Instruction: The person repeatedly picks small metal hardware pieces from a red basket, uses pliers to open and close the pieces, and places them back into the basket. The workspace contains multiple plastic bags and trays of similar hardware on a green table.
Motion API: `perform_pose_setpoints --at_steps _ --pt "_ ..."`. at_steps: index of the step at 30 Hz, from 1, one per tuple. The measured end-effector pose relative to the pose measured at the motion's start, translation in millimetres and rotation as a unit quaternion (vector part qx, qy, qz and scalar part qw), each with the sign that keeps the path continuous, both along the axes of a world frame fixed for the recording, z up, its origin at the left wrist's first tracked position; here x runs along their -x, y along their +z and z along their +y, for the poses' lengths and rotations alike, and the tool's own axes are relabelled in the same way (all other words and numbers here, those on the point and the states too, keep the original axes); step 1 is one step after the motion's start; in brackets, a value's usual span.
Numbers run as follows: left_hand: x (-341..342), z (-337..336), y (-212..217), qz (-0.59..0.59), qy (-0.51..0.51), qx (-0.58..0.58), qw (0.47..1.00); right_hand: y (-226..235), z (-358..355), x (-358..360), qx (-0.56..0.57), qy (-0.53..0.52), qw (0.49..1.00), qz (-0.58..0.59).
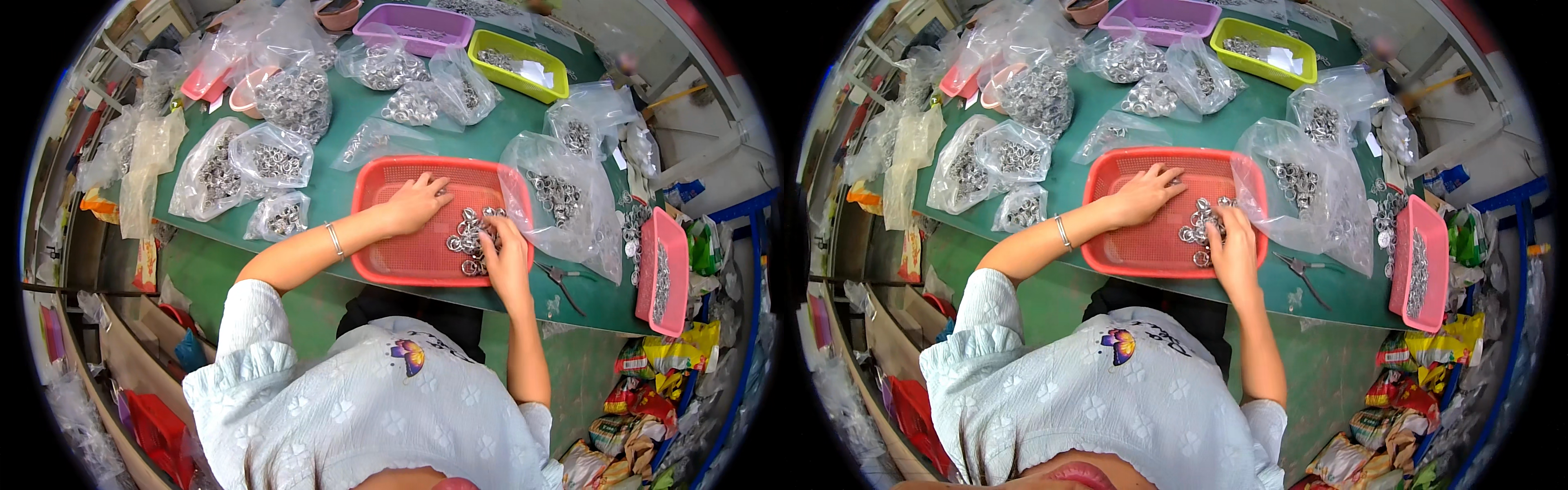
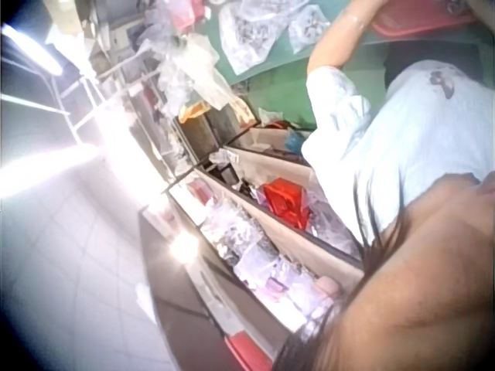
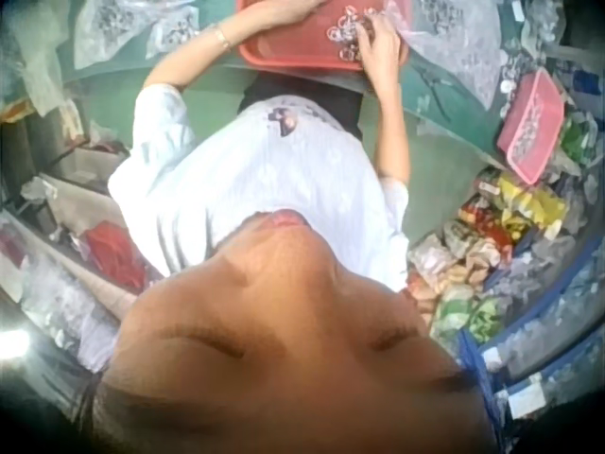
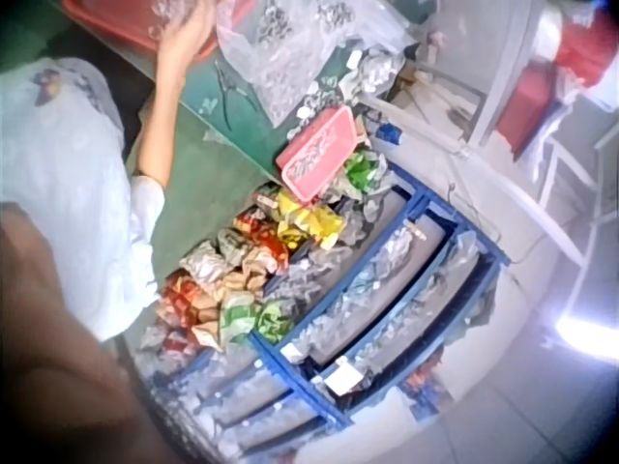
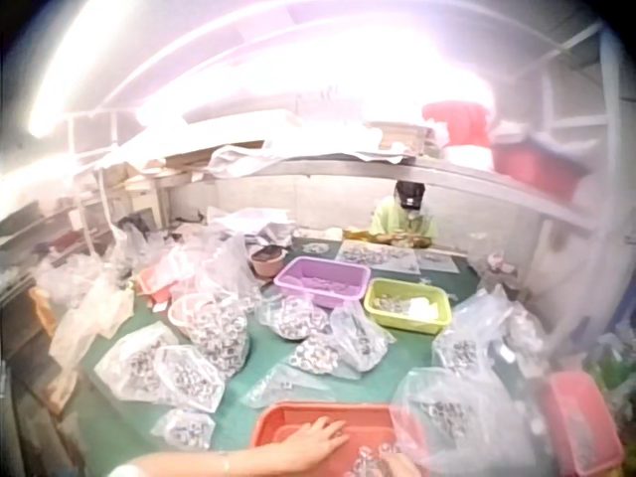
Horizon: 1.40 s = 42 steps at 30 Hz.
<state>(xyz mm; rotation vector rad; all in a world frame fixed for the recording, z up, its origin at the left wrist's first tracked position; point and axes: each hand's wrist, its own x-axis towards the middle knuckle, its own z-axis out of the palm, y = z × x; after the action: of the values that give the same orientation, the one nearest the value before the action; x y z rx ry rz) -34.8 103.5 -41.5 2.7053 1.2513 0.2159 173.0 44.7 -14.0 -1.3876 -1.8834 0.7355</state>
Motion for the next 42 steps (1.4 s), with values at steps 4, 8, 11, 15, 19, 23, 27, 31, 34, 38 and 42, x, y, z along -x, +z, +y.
perform_pose_setpoints --at_steps 4,8,11,15,19,23,27,31,34,38,42 --pt "-3 10 -2 0.016 0.084 0.075 0.994 -18 30 10 -0.111 0.056 0.983 -0.134" --pt "9 16 -8 -0.147 0.094 0.139 0.975 -19 31 11 -0.056 0.118 0.952 -0.278" --pt "14 9 10 -0.375 0.105 0.302 0.87 -17 29 3 -0.023 0.112 0.986 -0.124" --pt "5 -26 40 -0.551 0.082 0.48 0.677 18 10 17 0.027 0.093 0.988 0.12" --pt "-6 -59 52 -0.612 0.103 0.462 0.633 18 -6 22 0.046 0.095 0.966 0.235" --pt "-12 -75 58 -0.625 0.094 0.414 0.655 23 -18 24 0.044 0.075 0.956 0.281" --pt "-18 -86 56 -0.625 0.108 0.322 0.703 14 -27 22 0.082 0.059 0.927 0.362" --pt "-26 -94 51 -0.668 0.091 0.307 0.671 17 -31 28 0.173 0.044 0.858 0.482" --pt "-25 -94 53 -0.675 0.092 0.348 0.644 23 -32 23 0.229 0.051 0.859 0.456" --pt "-28 -94 49 -0.662 0.093 0.259 0.697 21 -33 22 0.197 0.035 0.866 0.459" --pt "-27 -98 59 -0.539 0.072 0.098 0.833 23 -37 21 0.165 0.002 0.884 0.438"
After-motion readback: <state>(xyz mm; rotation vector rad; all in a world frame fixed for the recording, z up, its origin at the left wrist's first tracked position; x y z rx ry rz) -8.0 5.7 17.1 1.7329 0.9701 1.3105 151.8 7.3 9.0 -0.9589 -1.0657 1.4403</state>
